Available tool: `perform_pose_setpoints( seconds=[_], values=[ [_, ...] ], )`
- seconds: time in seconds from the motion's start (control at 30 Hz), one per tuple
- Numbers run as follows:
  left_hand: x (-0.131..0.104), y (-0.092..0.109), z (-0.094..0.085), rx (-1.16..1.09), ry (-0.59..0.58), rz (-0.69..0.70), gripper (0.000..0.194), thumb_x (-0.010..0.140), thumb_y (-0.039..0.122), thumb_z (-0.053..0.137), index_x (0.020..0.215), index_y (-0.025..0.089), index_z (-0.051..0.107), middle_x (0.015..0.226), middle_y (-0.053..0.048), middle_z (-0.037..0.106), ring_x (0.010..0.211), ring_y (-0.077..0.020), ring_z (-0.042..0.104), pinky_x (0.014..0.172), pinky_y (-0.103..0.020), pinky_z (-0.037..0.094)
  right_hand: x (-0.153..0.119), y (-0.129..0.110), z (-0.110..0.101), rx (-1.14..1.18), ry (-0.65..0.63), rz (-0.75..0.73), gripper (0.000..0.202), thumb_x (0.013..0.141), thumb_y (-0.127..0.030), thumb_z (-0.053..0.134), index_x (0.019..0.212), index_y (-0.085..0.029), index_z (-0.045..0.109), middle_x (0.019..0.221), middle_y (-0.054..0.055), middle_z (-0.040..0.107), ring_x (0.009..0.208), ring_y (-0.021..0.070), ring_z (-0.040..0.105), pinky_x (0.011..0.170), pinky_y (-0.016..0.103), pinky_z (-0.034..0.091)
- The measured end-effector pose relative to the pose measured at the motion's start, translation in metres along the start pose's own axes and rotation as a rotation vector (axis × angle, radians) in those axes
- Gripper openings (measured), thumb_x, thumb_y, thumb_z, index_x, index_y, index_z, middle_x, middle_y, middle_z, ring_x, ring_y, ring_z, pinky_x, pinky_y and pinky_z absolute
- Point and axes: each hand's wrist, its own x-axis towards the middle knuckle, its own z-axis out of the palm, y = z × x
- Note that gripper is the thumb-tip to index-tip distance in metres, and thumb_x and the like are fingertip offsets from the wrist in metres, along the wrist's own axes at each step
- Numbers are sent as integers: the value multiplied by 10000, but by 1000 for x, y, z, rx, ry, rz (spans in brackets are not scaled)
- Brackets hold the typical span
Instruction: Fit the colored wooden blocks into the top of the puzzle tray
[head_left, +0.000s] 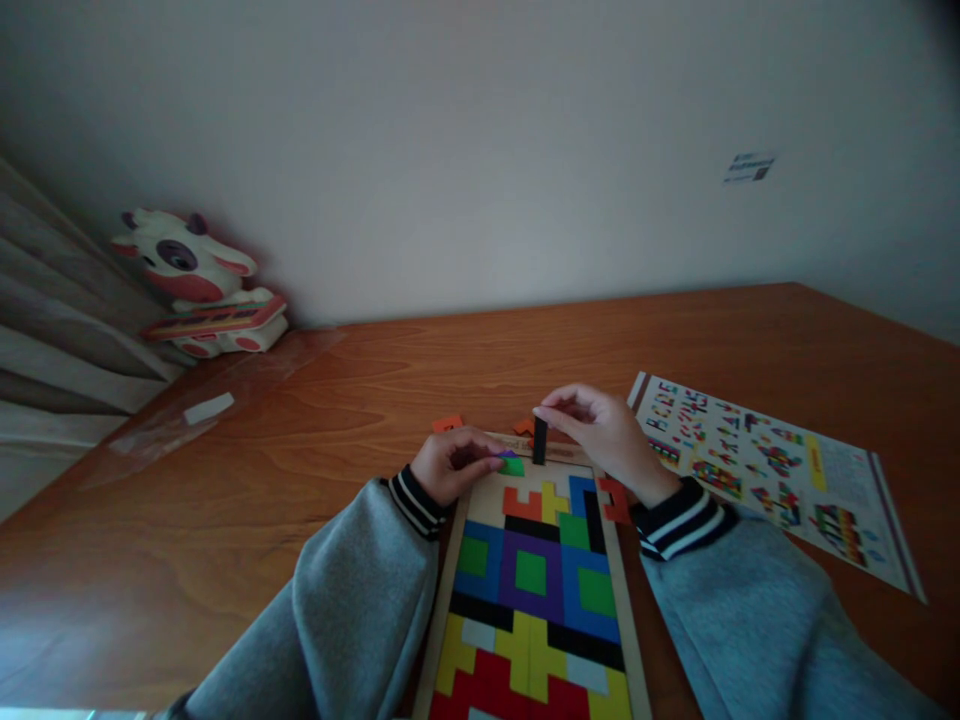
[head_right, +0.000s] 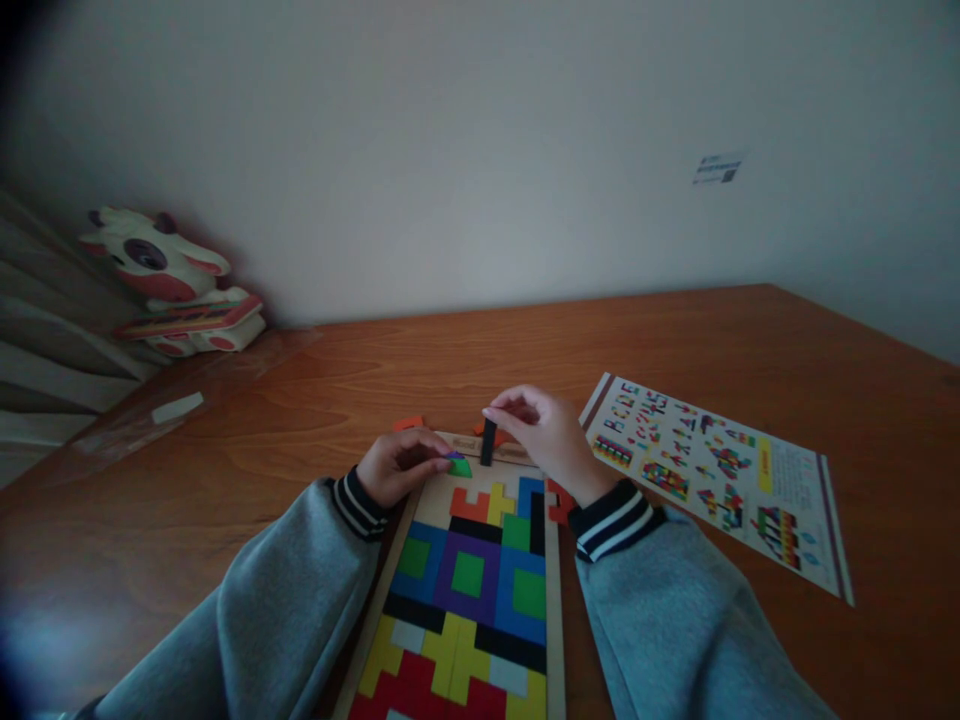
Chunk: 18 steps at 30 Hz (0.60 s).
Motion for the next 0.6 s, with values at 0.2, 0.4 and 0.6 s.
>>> perform_pose_setpoints(
  seconds=[0.2,0.4,0.6],
  values=[
    [1,4,11,-235,-25,-112,216,757,279,750,836,109,642,1102,-126,689,938,-193,689,851,-339,565,-7,1,25,90,87,-75,229,786,-418,693,841,-199,655,835,43,709,733,171,673,665,313,556],
    [1,9,14,-323,-16,-210,252,721,274,786,846,108,643,844,-57,730,778,-145,704,809,-292,567,-14,-14,26,-156,80,-383,20,839,-238,660,843,-220,653,821,28,705,769,166,665,721,323,547],
    [2,14,17,-452,37,-213,244,681,203,816,809,100,636,830,-24,710,766,-105,690,767,-218,557,-18,-17,28,-204,94,-635,95,863,-145,614,915,-223,630,874,37,685,833,154,657,756,306,554]
  ],
)
